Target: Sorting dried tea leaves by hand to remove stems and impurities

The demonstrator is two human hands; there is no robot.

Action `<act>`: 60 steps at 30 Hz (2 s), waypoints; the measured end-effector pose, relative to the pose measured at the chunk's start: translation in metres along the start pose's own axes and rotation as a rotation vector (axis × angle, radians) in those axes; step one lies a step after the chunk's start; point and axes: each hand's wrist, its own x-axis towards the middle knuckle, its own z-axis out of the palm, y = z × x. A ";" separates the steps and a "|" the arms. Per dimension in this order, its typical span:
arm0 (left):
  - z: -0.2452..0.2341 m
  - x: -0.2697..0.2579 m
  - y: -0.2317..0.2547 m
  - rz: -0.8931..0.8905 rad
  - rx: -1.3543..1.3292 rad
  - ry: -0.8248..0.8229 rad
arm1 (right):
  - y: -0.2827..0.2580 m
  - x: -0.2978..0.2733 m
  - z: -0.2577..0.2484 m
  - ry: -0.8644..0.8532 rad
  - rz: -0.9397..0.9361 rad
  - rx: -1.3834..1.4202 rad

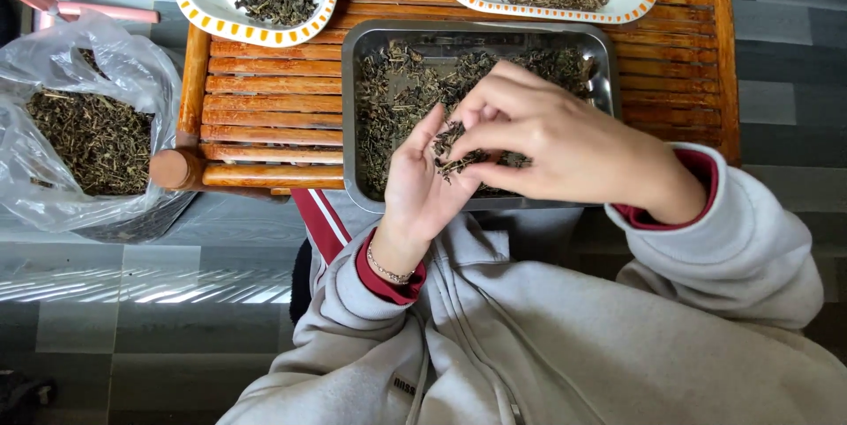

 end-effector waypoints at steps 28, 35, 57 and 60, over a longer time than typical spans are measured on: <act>0.004 0.004 0.001 0.026 -0.045 0.075 | 0.002 0.007 0.005 0.088 -0.003 -0.011; 0.017 0.007 -0.002 0.053 0.105 0.220 | 0.006 0.004 0.002 0.085 0.014 -0.060; 0.006 0.008 0.000 0.255 0.418 0.206 | 0.014 -0.002 -0.002 0.135 0.215 -0.158; -0.002 0.009 0.005 0.261 0.405 0.230 | 0.014 -0.003 0.000 0.138 0.211 -0.187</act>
